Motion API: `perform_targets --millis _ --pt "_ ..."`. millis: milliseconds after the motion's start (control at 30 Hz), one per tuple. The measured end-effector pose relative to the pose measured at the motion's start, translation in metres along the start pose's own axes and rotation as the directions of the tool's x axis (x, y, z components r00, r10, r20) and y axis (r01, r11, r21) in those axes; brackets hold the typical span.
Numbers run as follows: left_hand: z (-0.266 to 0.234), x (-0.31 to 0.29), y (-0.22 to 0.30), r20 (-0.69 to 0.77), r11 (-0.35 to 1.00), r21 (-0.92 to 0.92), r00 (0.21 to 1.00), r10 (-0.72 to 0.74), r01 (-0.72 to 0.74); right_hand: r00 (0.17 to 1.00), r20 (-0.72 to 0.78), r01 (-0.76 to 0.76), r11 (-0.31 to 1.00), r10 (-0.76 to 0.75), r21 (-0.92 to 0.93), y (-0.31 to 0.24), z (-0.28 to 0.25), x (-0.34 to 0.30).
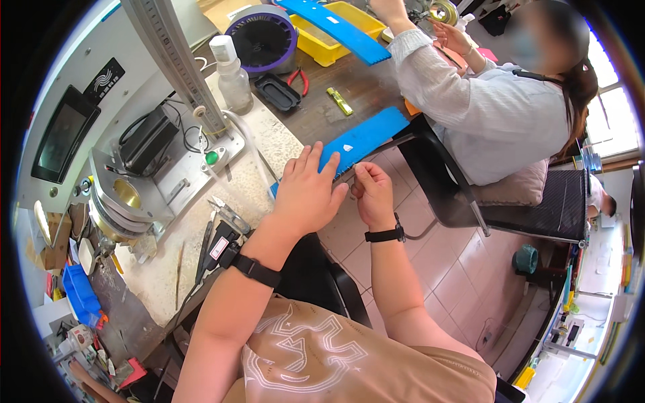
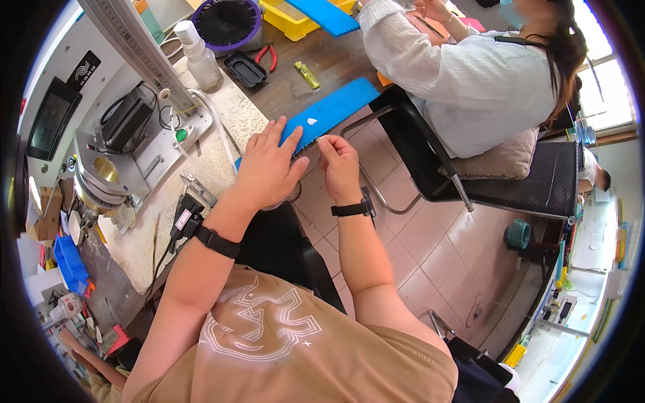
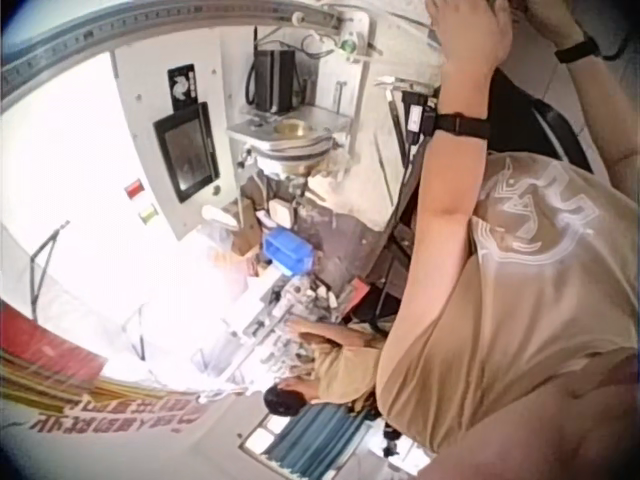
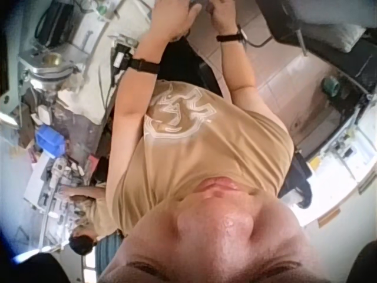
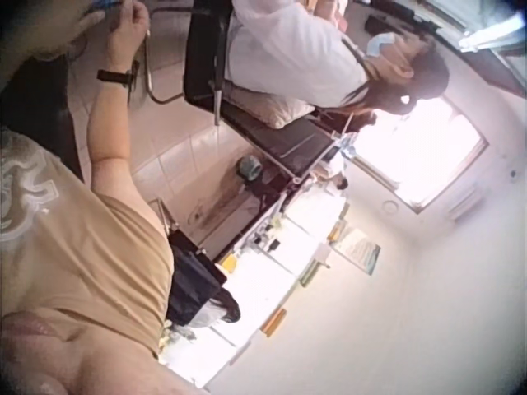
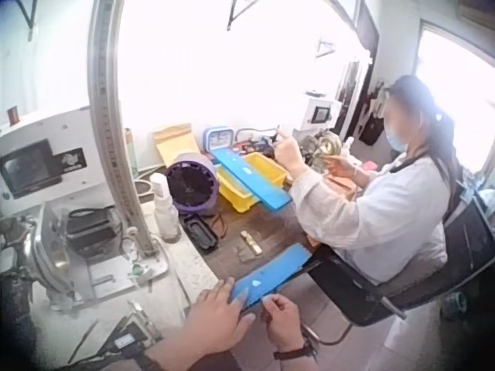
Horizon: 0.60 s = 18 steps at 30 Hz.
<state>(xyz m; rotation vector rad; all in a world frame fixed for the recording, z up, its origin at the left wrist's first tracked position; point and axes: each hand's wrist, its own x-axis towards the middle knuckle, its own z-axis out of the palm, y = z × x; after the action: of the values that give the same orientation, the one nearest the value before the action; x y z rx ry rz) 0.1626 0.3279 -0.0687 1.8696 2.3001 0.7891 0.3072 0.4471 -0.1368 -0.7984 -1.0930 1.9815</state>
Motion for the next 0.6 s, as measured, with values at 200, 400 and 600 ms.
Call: perform_targets --millis 200,400,600 --pt "-0.002 -0.006 -0.005 -0.006 0.999 -0.024 1.000 0.028 -0.028 1.000 0.012 -0.005 1.000 0.005 0.016 0.001 0.002 -0.002" --pt "0.001 -0.003 -0.001 -0.023 0.990 -0.008 0.990 0.141 -0.141 0.995 -0.076 0.048 0.993 -0.056 -0.105 0.000 0.011 -0.005" --pt "-0.006 -0.003 0.000 -0.012 0.990 -0.067 0.993 0.120 -0.121 0.991 -0.105 0.063 0.979 -0.085 -0.195 0.002 0.011 -0.006"
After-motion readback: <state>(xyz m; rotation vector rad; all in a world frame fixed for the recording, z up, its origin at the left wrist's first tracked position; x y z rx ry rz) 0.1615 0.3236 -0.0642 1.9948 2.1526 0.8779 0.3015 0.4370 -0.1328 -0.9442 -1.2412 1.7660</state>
